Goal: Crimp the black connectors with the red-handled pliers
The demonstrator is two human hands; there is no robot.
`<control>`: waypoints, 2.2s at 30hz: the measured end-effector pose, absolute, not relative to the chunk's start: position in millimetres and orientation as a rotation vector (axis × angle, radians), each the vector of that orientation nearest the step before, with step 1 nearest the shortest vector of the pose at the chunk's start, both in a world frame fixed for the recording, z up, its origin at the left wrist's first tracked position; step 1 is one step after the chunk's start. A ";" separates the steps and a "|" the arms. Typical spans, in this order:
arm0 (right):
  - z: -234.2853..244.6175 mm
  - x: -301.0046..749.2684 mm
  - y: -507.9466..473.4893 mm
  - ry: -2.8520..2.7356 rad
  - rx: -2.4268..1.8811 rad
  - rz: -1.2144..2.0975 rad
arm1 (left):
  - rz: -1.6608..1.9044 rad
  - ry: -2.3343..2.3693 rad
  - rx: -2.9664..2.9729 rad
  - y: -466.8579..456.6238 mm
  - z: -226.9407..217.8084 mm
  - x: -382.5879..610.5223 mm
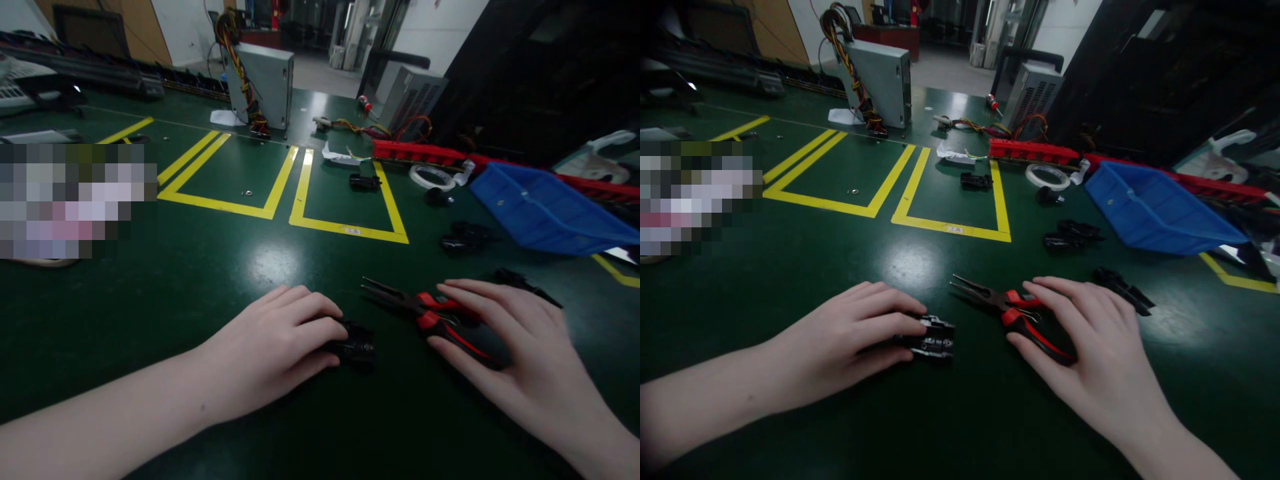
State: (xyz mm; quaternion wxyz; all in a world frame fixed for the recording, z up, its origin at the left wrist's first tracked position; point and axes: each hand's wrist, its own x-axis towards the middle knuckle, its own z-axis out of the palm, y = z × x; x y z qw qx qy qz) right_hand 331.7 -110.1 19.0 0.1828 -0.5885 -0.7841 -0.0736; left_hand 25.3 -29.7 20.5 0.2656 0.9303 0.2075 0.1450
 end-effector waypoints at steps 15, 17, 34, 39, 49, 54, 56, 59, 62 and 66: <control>25.7 243.0 -110.9 -2.233 -1.302 0.477 | 0.477 0.405 2.216 -26.3 22.8 21.9; 24.7 240.3 -108.1 -2.172 -1.300 0.491 | 0.511 0.436 2.159 -24.1 23.2 21.0; 32.6 238.2 -90.6 -2.262 -1.422 0.212 | 0.624 0.354 2.540 -18.9 12.7 19.6; 23.6 241.5 -96.6 -2.143 -1.617 0.261 | 0.635 0.335 2.701 -21.2 16.4 19.8; 15.0 222.9 -119.2 -1.996 -1.735 0.202 | 0.681 0.328 2.864 -27.6 17.0 20.9; 28.2 219.8 -118.4 -2.032 -1.578 0.095 | 0.645 0.353 2.722 -25.5 15.2 18.7; 36.0 219.2 -114.9 -2.068 -1.519 0.065 | 0.625 0.348 2.655 -25.7 14.7 18.0; 45.7 219.0 -109.0 -2.148 -1.423 0.132 | 0.629 0.373 2.520 -26.8 14.3 17.7; 50.0 220.9 -104.8 -2.190 -1.409 0.243 | 0.576 0.447 2.408 -27.0 15.3 18.0; 49.3 228.2 -102.6 -2.246 -1.390 0.347 | 0.493 0.497 2.272 -25.3 19.0 19.2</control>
